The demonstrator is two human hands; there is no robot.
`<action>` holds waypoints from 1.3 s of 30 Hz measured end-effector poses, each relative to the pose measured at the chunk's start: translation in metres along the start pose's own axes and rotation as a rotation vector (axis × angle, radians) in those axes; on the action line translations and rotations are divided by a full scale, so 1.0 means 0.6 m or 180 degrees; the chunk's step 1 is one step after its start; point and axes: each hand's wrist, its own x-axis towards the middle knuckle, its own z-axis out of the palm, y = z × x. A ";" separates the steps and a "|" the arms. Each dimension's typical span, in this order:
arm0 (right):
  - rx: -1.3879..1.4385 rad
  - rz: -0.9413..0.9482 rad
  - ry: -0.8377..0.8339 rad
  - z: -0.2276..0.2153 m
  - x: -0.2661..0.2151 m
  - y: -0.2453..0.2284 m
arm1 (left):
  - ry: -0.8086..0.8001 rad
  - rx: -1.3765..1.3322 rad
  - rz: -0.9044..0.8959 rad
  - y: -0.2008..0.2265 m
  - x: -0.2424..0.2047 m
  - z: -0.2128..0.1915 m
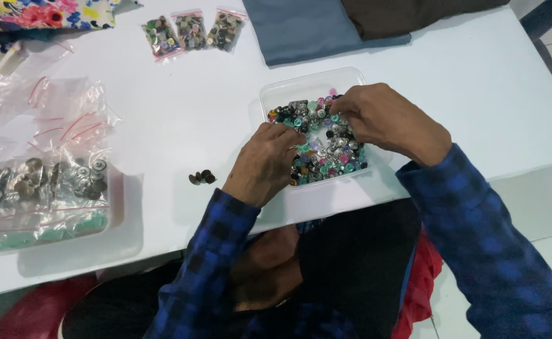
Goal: Sorting and picking specific buttons from a container of mixed decorative items.
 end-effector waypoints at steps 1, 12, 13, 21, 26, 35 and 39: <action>0.0002 0.0007 0.0003 -0.002 -0.002 -0.008 | -0.0005 -0.0002 0.0006 0.005 0.001 -0.005; -0.1534 -0.0152 -0.0474 0.058 0.031 0.017 | -0.0030 -0.0162 -0.0355 -0.002 0.018 0.005; -0.1544 -0.0147 -0.0466 0.049 0.025 0.003 | -0.0022 -0.0163 -0.0344 0.003 0.017 0.005; -0.1018 -0.0229 -0.0911 0.042 0.016 -0.025 | -0.0237 0.0216 -0.0292 -0.005 0.015 0.019; -0.0664 0.0023 -0.0957 0.011 0.017 -0.033 | -0.0271 0.0142 -0.0368 0.003 0.018 0.008; 0.1632 0.0294 -0.0573 -0.010 -0.003 -0.023 | -0.0126 -0.0304 -0.0461 0.020 0.012 -0.012; 0.2441 0.0238 -0.0690 0.015 0.008 -0.004 | 0.0055 -0.0352 -0.0397 0.023 0.010 -0.007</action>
